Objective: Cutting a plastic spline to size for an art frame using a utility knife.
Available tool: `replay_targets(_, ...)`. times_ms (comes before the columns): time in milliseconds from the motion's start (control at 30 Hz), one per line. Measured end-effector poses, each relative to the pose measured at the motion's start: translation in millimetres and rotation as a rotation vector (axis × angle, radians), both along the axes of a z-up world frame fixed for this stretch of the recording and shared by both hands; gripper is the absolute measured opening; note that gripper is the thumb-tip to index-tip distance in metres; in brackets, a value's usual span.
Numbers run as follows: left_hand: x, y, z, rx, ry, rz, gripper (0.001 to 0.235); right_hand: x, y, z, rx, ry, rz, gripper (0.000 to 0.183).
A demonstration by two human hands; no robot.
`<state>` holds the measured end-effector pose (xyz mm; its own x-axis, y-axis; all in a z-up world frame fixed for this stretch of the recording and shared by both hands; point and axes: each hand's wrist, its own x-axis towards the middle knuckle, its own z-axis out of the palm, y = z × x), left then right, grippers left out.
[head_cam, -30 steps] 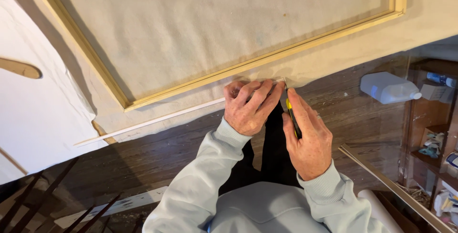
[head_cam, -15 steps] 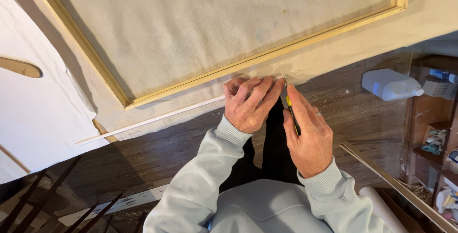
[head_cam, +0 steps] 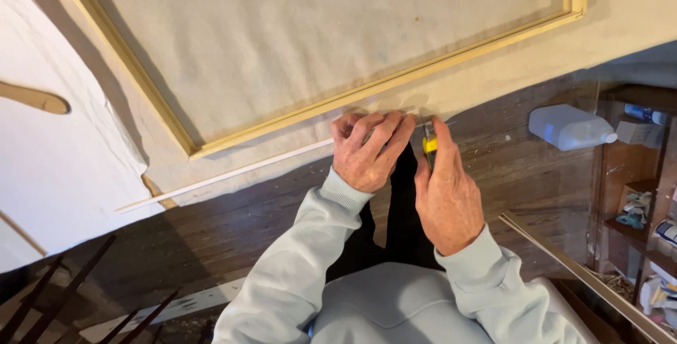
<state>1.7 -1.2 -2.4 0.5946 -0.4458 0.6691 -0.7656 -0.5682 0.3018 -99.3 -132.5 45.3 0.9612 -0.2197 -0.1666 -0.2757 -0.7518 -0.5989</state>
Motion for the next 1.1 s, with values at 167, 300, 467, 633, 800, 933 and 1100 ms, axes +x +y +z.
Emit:
replay_targets(167, 0, 0, -1, -0.008, -0.004, -0.009, 0.038, -1, -5, 6, 0.098, 0.053, -0.048, 0.046)
replay_targets(300, -1, 3, 7, 0.009, -0.011, 0.006, 0.036, 1, -3, 16, 0.167, 0.033, -0.089, 0.048)
replay_targets(467, 2, 2, 13, -0.017, 0.011, -0.017, 0.034, 2, -2, 5, 0.132, 0.019, -0.072, 0.043)
replay_targets(633, 2, -1, 12, -0.003, -0.012, 0.016, 0.035, -1, -4, -6, 0.140, -0.018, -0.041, 0.044)
replay_targets(800, 1, -2, 14, -0.001, -0.010, 0.017, 0.035, 1, -5, -5, 0.138, -0.012, -0.028, 0.044)
replay_targets(933, 1, -2, 14, -0.014, 0.009, 0.008, 0.033, 1, -7, -6, 0.140, -0.016, -0.005, 0.043)
replay_targets(1100, 2, -1, 11, 0.000, 0.002, -0.005, 0.036, -1, -8, -7, 0.144, -0.010, 0.005, 0.044)
